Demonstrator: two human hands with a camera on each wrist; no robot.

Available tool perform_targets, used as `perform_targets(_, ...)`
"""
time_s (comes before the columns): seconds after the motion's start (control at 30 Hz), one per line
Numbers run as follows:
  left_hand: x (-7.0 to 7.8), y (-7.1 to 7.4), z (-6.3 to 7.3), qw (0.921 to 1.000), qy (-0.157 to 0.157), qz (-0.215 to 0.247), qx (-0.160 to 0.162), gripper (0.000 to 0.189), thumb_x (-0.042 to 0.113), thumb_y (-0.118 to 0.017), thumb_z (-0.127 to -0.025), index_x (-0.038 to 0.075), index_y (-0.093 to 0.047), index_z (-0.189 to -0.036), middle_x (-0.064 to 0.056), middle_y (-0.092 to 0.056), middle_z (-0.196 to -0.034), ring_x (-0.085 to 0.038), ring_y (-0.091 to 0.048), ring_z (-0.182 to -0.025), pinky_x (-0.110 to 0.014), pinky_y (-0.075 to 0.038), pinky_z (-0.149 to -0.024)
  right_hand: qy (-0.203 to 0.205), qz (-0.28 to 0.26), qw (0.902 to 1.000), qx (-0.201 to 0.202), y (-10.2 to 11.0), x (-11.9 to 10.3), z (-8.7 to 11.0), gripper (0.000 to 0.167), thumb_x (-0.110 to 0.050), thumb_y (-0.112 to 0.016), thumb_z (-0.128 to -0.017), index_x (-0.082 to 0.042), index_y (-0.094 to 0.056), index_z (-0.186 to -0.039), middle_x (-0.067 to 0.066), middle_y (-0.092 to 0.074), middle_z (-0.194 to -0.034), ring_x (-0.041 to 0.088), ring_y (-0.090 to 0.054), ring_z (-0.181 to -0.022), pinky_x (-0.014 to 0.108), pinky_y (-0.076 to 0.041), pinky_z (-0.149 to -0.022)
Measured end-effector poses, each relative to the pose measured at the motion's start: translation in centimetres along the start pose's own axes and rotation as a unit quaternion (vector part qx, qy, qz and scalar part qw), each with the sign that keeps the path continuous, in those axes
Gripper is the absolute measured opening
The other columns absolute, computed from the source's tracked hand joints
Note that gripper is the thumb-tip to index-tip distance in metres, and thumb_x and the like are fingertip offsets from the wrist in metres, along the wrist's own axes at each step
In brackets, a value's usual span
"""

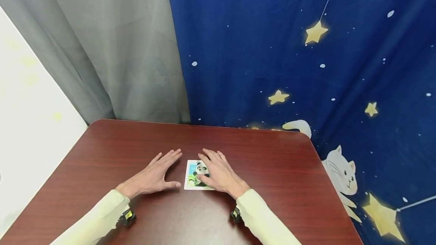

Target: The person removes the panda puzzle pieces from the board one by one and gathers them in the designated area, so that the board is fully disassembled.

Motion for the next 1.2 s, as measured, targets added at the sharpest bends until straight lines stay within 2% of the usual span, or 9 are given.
perform_targets(0.23,0.4,-0.8,-0.6,0.9998,-0.014,0.002,-0.016,0.101,0.056,-0.080,-0.090,0.006,-0.037,-0.166,-0.011,-0.035,-0.175,-0.038,-0.033,-0.163,-0.068,-0.022,-0.132,0.011,0.001,0.9999,-0.012,-0.9,-0.6,-0.9,0.070,-0.045,-0.071,-0.100,-0.008,-0.052,-0.156,0.017,-0.045,-0.167,0.035,-0.047,-0.154,0.062,-0.031,-0.131)
perform_targets(0.53,0.6,-1.1,-1.0,0.9995,-0.007,-0.001,-0.032,0.099,0.054,-0.080,-0.091,0.004,-0.037,-0.165,-0.012,-0.039,-0.173,-0.037,-0.034,-0.163,-0.068,-0.021,-0.132,0.006,0.002,0.9994,-0.033,-1.7,-0.8,-1.4,0.066,-0.046,-0.069,-0.102,-0.009,-0.055,-0.154,0.016,-0.046,-0.167,0.035,-0.048,-0.153,0.060,-0.032,-0.130)
perform_targets(0.87,0.7,-2.0,-1.5,0.9988,-0.002,0.010,-0.048,0.098,0.054,-0.081,-0.090,0.004,-0.040,-0.164,-0.013,-0.040,-0.172,-0.039,-0.033,-0.163,-0.070,-0.020,-0.131,-0.002,-0.009,0.9989,-0.045,-2.3,-1.2,-1.6,0.060,-0.040,-0.069,-0.102,-0.010,-0.057,-0.152,0.015,-0.045,-0.167,0.033,-0.046,-0.155,0.058,-0.031,-0.131)
perform_targets(1.2,0.6,-2.3,-1.6,0.9981,-0.001,0.000,-0.062,0.095,0.057,-0.079,-0.090,0.007,-0.044,-0.163,-0.013,-0.040,-0.172,-0.039,-0.031,-0.164,-0.070,-0.020,-0.131,0.005,0.015,0.9987,-0.049,-2.7,-1.3,-1.7,0.055,-0.040,-0.067,-0.103,-0.010,-0.060,-0.149,0.015,-0.048,-0.165,0.032,-0.045,-0.155,0.057,-0.034,-0.129)
Point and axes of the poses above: each hand's wrist, its own z-axis away from the middle knuckle, its own y-axis out of the back of the hand, x = y × z, the point moved 1 cm from there along -z, towards the middle knuckle
